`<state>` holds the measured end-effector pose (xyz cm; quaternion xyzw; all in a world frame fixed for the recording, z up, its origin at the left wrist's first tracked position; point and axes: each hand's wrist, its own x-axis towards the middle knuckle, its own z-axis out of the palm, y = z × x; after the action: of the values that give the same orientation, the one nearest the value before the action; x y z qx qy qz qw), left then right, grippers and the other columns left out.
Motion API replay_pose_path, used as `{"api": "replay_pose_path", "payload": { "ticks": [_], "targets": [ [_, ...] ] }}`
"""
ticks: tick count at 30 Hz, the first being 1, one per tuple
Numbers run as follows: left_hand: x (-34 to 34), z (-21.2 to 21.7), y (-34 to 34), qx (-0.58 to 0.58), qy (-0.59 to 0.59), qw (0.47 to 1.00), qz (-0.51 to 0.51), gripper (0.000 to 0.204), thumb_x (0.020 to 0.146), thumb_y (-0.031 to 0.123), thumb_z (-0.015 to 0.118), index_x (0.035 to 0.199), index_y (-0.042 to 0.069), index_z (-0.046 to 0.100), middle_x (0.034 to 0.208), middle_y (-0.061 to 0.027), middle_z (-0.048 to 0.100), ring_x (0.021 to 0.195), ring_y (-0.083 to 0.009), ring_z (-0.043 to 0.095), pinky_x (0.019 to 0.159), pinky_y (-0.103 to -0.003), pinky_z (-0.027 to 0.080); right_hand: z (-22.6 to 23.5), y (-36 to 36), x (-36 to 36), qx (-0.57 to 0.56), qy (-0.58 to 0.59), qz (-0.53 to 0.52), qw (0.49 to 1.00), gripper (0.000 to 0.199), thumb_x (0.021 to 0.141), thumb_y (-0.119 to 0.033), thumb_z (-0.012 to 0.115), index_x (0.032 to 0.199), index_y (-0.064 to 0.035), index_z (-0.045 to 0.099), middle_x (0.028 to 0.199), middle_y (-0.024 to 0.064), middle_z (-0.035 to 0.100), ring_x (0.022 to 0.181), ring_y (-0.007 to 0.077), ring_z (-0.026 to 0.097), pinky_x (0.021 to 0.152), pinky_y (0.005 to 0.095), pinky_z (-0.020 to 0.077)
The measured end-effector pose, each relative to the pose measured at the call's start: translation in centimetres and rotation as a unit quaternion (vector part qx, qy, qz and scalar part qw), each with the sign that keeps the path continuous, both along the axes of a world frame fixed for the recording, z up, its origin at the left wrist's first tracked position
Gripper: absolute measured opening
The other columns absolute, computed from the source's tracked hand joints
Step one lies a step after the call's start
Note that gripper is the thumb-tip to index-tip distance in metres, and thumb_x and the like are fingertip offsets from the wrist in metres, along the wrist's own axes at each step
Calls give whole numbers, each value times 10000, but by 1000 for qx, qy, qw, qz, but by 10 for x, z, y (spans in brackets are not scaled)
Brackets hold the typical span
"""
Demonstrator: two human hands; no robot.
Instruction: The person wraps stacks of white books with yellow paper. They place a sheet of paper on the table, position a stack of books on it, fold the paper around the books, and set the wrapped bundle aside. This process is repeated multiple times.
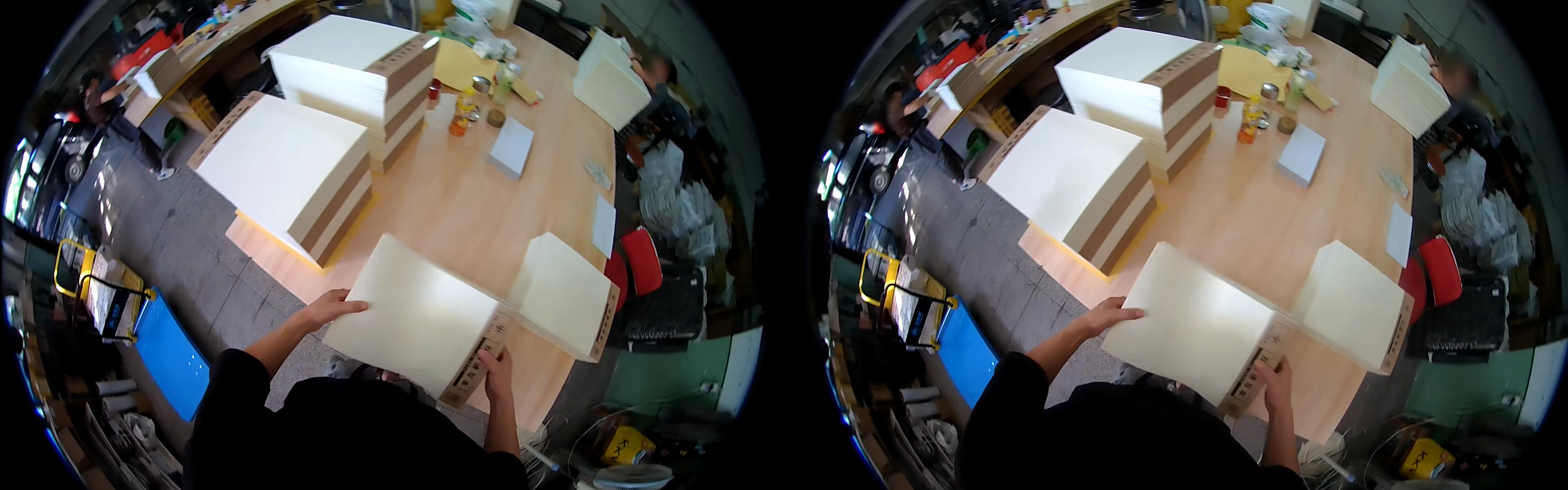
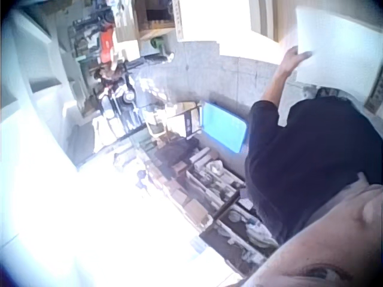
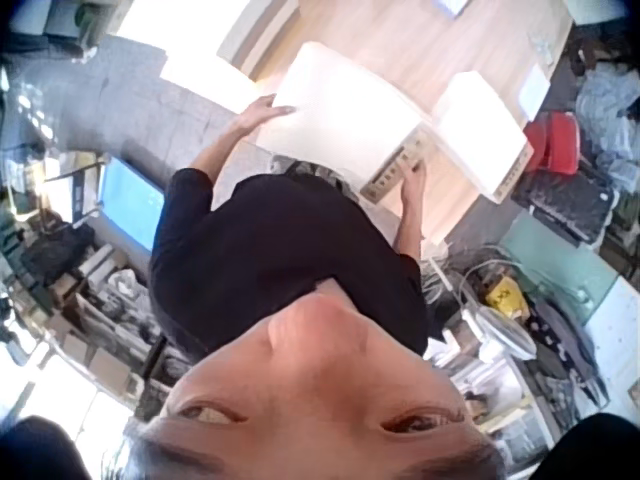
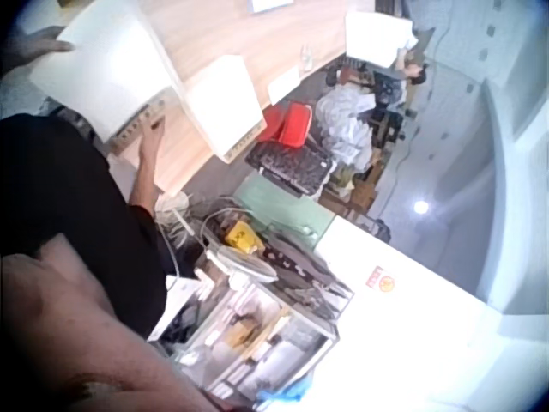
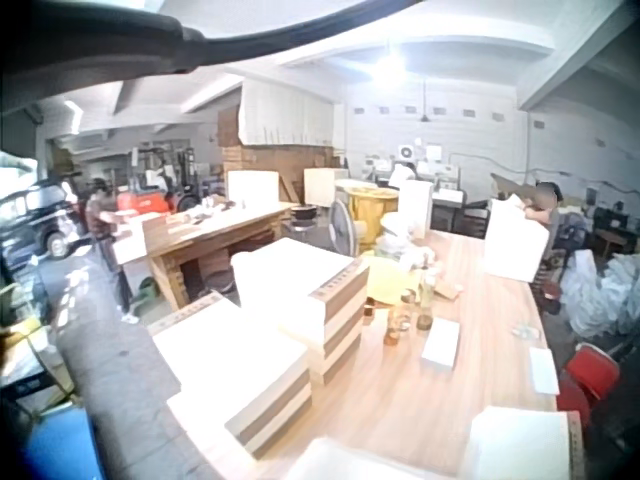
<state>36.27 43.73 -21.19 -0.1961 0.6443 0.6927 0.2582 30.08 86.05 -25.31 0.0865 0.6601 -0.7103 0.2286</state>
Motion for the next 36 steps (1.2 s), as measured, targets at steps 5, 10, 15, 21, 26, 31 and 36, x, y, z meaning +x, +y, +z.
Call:
{"api": "replay_pose_path", "payload": {
  "ticks": [5, 10, 15, 21, 26, 31, 36],
  "targets": [
    [3, 23, -18, -131, 247, 954, -106, 659, 813, 317, 768, 1341, 11, 517, 1354, -158, 518, 1224, -291, 525, 1049, -387, 406, 60, 32, 22, 62, 86, 40, 994, 572, 744, -95, 816, 1235, 28, 550, 1140, 106, 638, 1026, 221, 618, 896, 370, 498],
    [5, -32, -26, -190, 344, 904, -169, 598, 838, 265, 713, 1359, 60, 503, 1389, -154, 507, 1263, -341, 506, 1068, -404, 399, 29, 63, 60, 186, 93, 120, 971, 656, 717, 13, 802, 1312, 2, 527, 1236, 121, 603, 1168, 260, 568, 1000, 391, 468],
    [-10, -49, -20, -183, 322, 914, -167, 432, 852, 227, 672, 1244, 75, 573, 1262, -116, 592, 1201, -327, 538, 1034, -394, 428, 39, 31, 64, 195, 193, 41, 961, 551, 744, -85, 797, 1244, -20, 572, 1266, 129, 579, 1196, 283, 538, 1015, 388, 441],
    [-10, -27, -23, -178, 384, 892, -158, 467, 809, 268, 701, 1218, 74, 585, 1266, -113, 591, 1218, -312, 528, 1017, -388, 443, 52, 47, 56, 289, 262, 196, 900, 551, 863, -173, 692, 1348, 0, 495, 1379, 169, 506, 1239, 272, 520, 1040, 355, 413],
    [-10, -33, -33, -244, 315, 893, -209, 577, 838, 299, 676, 1341, 53, 539, 1415, -163, 513, 1297, -322, 487, 1070, -379, 405, 19, 40, 72, 140, 65, 59, 986, 577, 918, -189, 631, 1424, 9, 437, 1469, 173, 439, 1342, 286, 438, 1118, 351, 334],
    [-2, -73, -58, -272, 208, 930, -137, 500, 923, 291, 591, 1339, 16, 552, 1349, -202, 575, 1242, -317, 566, 1060, -413, 430, -1, 106, 67, 352, 121, 171, 912, 644, 1013, -344, 505, 1523, -15, 286, 1503, 137, 426, 1350, 237, 443, 1099, 318, 356],
    [-22, -82, 18, 194, 109, 967, 126, 766, 1016, 594, 292, 1542, 41, 223, 1622, -154, 152, 1504, -245, 116, 1212, -411, 121, -77, 52, 44, -100, -64, -95, 988, 709, 1045, -554, 198, 1506, -32, 333, 1596, 89, 272, 1466, 218, 241, 1203, 351, 140]
  ]
}}
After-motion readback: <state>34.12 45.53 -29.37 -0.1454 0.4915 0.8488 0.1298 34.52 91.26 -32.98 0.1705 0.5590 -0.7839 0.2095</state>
